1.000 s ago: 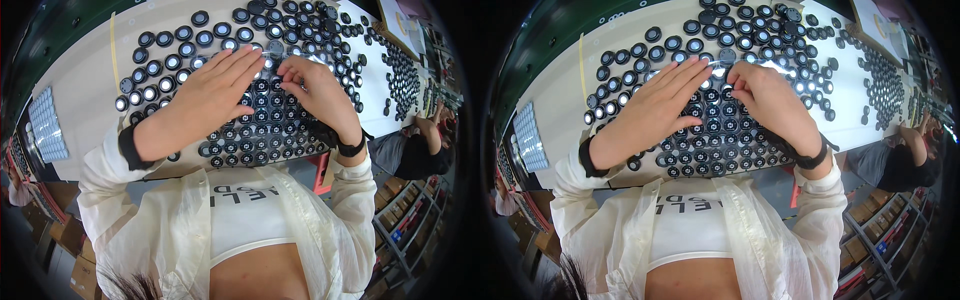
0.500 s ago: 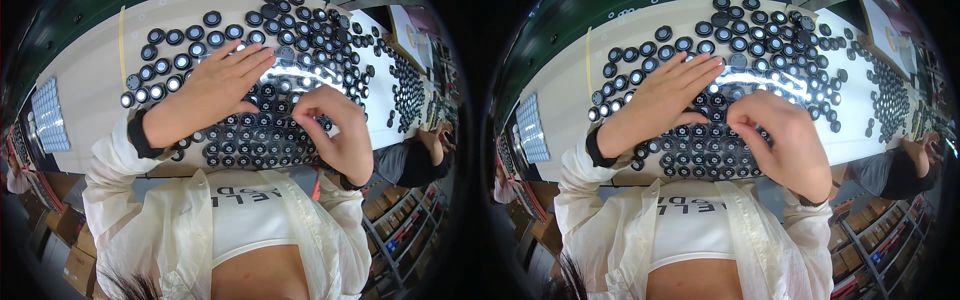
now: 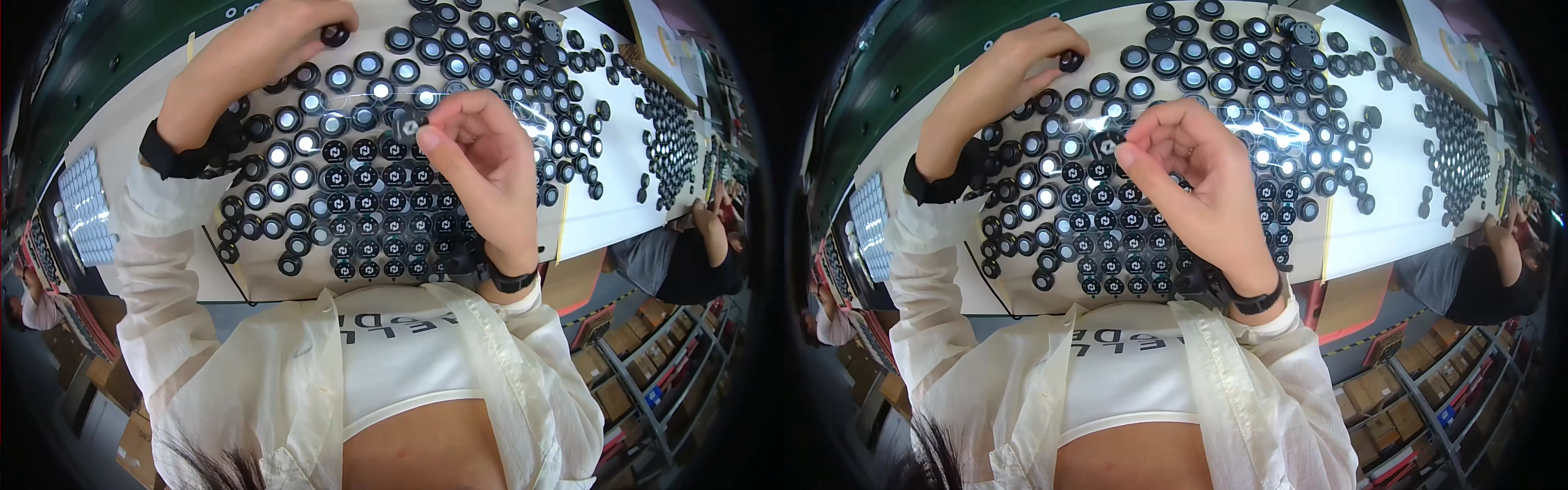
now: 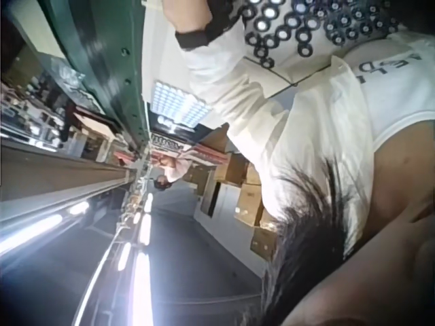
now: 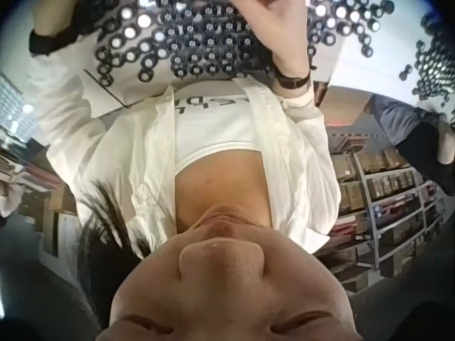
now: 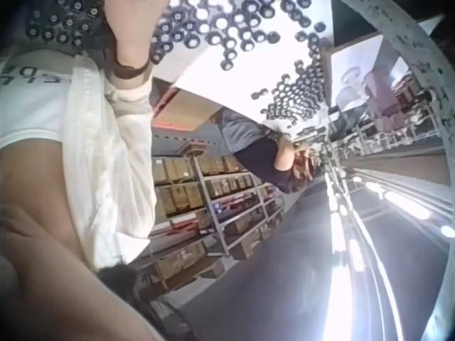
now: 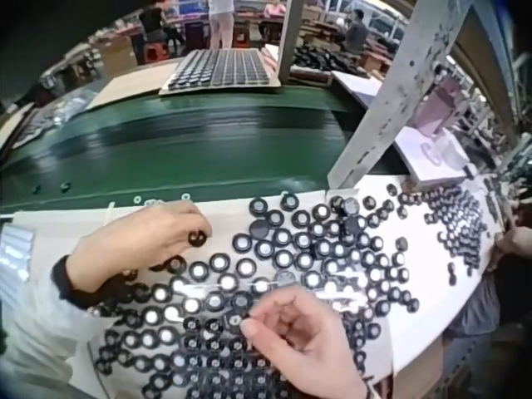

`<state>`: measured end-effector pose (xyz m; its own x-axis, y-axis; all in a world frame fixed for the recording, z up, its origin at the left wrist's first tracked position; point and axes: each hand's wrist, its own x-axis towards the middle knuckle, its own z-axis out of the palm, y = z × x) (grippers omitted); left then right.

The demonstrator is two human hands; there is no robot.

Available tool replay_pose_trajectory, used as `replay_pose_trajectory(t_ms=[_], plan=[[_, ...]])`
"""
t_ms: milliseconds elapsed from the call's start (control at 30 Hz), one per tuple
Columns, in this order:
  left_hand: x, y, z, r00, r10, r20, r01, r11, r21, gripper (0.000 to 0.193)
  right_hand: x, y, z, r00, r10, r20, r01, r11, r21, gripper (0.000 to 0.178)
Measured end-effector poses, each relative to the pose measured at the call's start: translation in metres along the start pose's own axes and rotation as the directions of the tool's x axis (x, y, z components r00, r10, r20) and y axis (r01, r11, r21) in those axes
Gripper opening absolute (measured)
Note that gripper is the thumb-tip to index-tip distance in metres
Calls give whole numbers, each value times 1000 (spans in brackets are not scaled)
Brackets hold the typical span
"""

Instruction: Manually assembling small electronic components by inserting white circular parts into black circular bases.

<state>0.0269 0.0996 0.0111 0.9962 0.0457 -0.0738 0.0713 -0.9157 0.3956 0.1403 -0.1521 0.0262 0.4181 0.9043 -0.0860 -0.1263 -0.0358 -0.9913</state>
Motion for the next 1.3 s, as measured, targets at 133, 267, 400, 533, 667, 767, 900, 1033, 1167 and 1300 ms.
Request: replay_pose_trajectory(t_ms=[133,267,400,533,667,767,900,1033,1167,1300], plan=[[-20,36,6,967,-232,-104,31,516,-856,42,6,8,1,998,-6,-65,19,979,203,24],[-36,64,22,968,-218,-125,-41,354,-934,46,8,6,1,999,-13,-45,26,953,301,24],[-40,79,30,952,-261,-158,-80,285,-955,49,8,5,2,995,-69,-67,81,977,196,22],[-38,88,29,925,-325,-195,-79,339,-938,47,7,5,3,992,-84,-96,95,989,112,17],[-37,91,28,911,-350,-218,-87,354,-931,39,9,7,2,986,-115,-119,120,992,37,12],[-35,93,30,902,-360,-237,-88,383,-919,44,9,7,3,984,-113,-139,117,993,23,12],[-37,93,27,907,-363,-213,-67,374,-925,44,9,5,3,985,-85,-152,87,996,10,12],[-37,94,27,911,-360,-202,-59,371,-927,40,9,5,1,986,-74,-147,73,997,-15,12],[-36,95,27,912,-354,-209,-60,387,-920,37,9,8,0,984,-86,-156,83,996,-24,13],[-37,96,27,913,-354,-204,-57,384,-922,35,9,10,1,983,-85,-163,82,996,-27,13]])
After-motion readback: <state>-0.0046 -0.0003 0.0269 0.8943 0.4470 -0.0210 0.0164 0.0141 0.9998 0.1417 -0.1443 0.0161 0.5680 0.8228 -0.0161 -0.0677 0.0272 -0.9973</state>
